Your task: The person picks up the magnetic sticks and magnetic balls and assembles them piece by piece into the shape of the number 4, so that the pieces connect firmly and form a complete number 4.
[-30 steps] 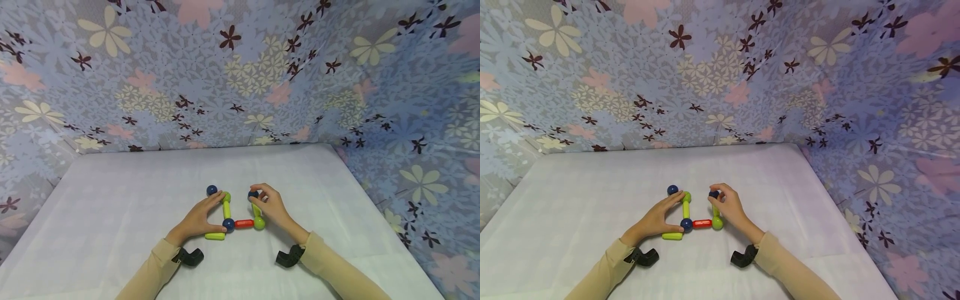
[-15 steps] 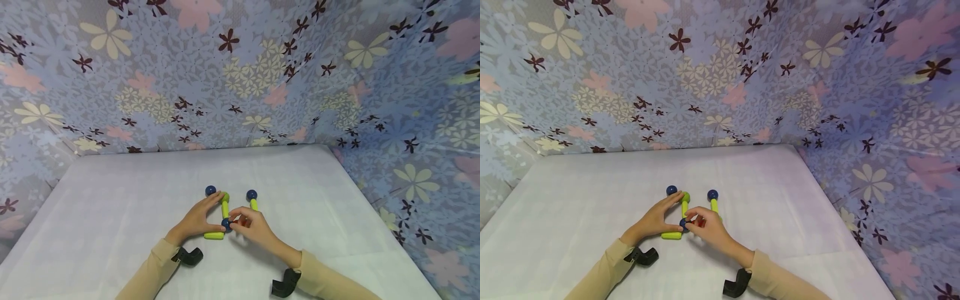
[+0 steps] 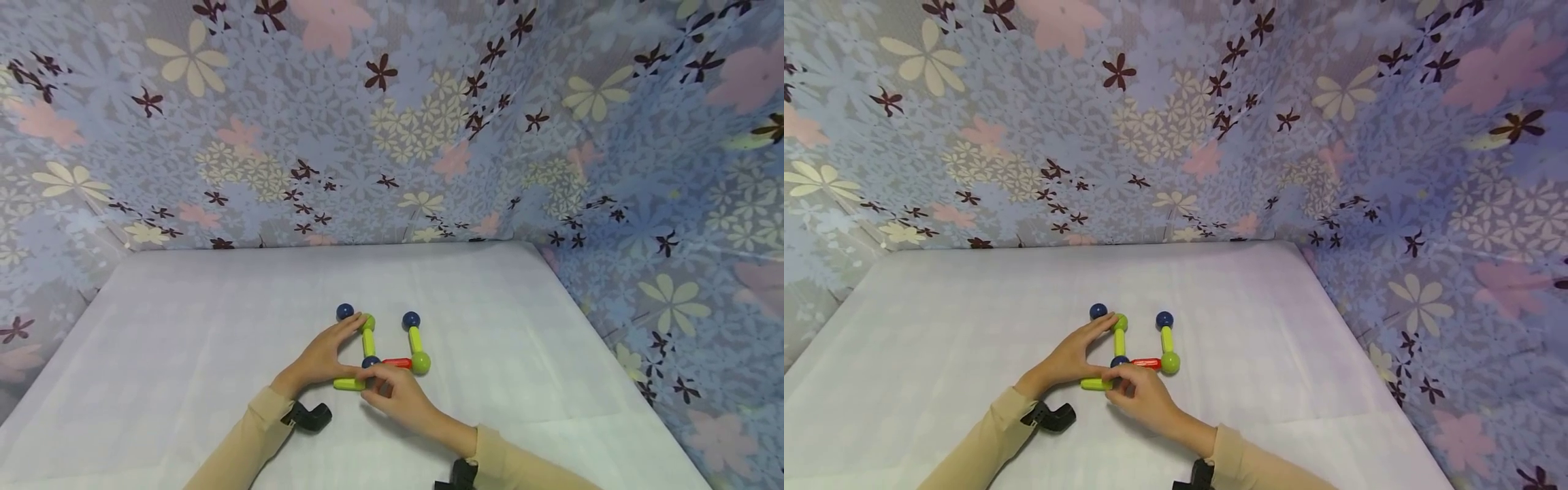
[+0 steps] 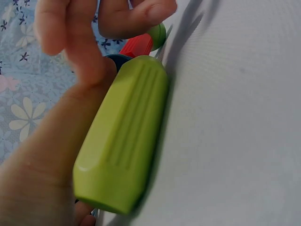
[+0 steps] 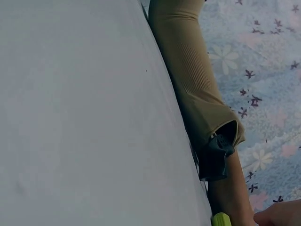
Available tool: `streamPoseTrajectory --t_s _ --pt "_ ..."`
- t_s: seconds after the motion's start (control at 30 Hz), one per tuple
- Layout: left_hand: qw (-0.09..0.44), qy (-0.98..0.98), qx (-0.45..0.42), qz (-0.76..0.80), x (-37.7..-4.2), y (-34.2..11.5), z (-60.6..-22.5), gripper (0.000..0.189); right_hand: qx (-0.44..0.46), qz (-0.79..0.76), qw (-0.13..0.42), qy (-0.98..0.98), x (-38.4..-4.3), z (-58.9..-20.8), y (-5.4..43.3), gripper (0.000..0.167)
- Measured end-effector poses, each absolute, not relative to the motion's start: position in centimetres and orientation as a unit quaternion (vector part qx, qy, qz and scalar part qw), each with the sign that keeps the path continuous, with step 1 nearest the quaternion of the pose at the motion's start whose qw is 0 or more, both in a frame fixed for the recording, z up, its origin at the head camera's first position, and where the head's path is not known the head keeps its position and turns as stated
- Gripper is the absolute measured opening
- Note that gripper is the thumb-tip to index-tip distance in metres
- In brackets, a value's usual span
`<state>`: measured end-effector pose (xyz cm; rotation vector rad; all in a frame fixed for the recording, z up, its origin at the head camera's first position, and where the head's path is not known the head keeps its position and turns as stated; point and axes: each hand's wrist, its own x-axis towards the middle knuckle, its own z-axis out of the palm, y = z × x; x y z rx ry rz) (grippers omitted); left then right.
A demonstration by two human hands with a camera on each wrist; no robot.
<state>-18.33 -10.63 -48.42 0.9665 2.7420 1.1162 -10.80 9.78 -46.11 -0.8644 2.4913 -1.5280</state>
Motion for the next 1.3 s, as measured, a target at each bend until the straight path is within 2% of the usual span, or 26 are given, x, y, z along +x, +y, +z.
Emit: streamPoseTrajectory --t_s 0.23,0.8,1.3 --pt "0.026 0.881 0.302 0.362 -18.13 -10.65 -48.42 0.095 -0.282 -0.502 0.06 0.815 -10.34 -46.42 9.43 0.023" --pt "0.02 0.878 0.309 0.365 -18.15 -10.54 -48.2 0.095 -0.291 -0.511 0.039 0.808 -10.56 -46.69 9.68 0.019" --pt "0.009 0.88 0.313 0.357 -18.09 -10.53 -48.36 0.094 -0.313 -0.464 0.075 0.825 -10.75 -47.01 9.6 0.034"
